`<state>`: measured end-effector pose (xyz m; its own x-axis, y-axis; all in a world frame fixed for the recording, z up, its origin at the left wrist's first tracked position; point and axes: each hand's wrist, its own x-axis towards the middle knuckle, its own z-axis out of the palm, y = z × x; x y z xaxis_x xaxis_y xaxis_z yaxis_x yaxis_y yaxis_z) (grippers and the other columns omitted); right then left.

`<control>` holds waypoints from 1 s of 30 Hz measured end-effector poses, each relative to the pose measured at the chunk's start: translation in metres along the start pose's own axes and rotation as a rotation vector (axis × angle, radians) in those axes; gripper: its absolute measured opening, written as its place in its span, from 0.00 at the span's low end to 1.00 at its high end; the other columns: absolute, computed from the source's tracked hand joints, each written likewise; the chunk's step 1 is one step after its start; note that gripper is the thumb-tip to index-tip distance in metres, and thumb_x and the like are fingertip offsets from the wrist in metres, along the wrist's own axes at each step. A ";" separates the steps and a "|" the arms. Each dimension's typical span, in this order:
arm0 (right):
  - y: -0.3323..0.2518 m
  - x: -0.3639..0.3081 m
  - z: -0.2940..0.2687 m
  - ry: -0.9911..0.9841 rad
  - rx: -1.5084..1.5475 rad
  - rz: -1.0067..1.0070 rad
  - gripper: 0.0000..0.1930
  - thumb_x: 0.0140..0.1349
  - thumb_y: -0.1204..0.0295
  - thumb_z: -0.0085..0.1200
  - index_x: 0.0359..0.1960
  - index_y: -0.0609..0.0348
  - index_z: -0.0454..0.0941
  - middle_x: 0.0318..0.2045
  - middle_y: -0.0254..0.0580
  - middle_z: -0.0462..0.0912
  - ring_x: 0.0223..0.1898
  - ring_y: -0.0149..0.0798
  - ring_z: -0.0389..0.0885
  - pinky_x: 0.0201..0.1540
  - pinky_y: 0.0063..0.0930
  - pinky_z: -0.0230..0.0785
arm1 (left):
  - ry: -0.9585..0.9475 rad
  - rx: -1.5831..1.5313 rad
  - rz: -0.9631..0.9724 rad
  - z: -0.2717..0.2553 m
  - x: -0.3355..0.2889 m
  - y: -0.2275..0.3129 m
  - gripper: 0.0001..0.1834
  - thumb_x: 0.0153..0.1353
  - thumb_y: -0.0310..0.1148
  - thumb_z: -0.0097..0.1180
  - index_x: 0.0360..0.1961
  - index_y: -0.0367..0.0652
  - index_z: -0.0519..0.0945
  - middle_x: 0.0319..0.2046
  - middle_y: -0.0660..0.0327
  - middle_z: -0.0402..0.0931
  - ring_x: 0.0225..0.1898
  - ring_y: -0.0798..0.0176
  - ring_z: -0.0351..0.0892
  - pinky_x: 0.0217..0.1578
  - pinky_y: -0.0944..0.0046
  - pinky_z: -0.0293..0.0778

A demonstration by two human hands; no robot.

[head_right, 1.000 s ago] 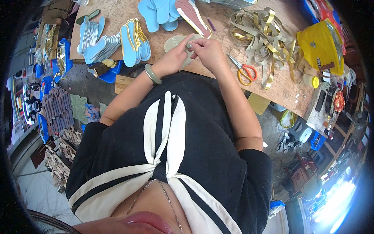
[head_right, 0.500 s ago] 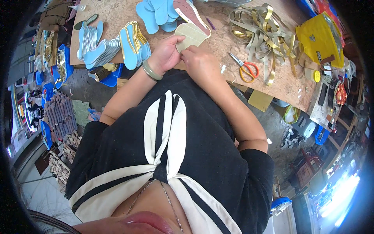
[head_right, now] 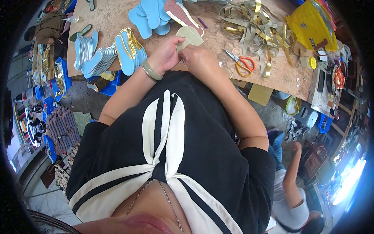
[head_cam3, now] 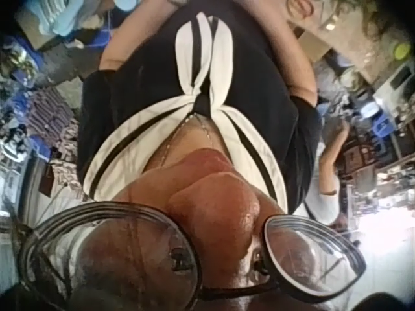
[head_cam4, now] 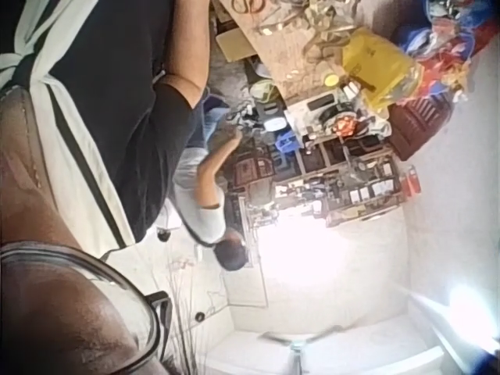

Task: Applying decorative gold trim to blue shoe insoles and cutting components.

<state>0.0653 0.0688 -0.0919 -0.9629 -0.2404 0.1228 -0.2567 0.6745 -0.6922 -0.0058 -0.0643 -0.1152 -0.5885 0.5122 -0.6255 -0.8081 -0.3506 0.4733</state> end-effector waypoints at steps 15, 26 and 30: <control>0.024 -0.018 -0.004 0.179 0.792 0.533 0.09 0.64 0.70 0.52 0.36 0.65 0.78 0.24 0.31 0.77 0.25 0.21 0.73 0.28 0.16 0.67 | -0.396 0.136 -0.030 0.018 0.001 -0.013 0.15 0.68 0.33 0.40 0.51 0.38 0.69 0.45 0.58 0.73 0.45 0.63 0.73 0.48 0.59 0.69; 0.038 -0.041 -0.009 0.448 1.273 0.639 0.08 0.61 0.73 0.48 0.37 0.64 0.76 0.26 0.36 0.79 0.27 0.26 0.76 0.34 0.20 0.71 | -0.413 0.207 -0.121 0.003 -0.006 -0.010 0.24 0.64 0.23 0.35 0.62 0.34 0.59 0.50 0.52 0.71 0.51 0.57 0.74 0.55 0.57 0.69; 0.101 -0.093 -0.044 0.855 1.346 0.632 0.12 0.63 0.70 0.47 0.42 0.65 0.73 0.33 0.44 0.80 0.30 0.35 0.79 0.34 0.27 0.74 | -0.136 0.435 -0.097 -0.043 0.000 0.005 0.24 0.61 0.23 0.35 0.60 0.32 0.63 0.54 0.51 0.69 0.53 0.56 0.72 0.54 0.56 0.71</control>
<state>0.1252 0.1899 -0.1418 -0.7618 0.5266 -0.3774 -0.0336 -0.6139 -0.7886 -0.0112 -0.0999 -0.1400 -0.4787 0.6350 -0.6062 -0.7574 0.0505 0.6510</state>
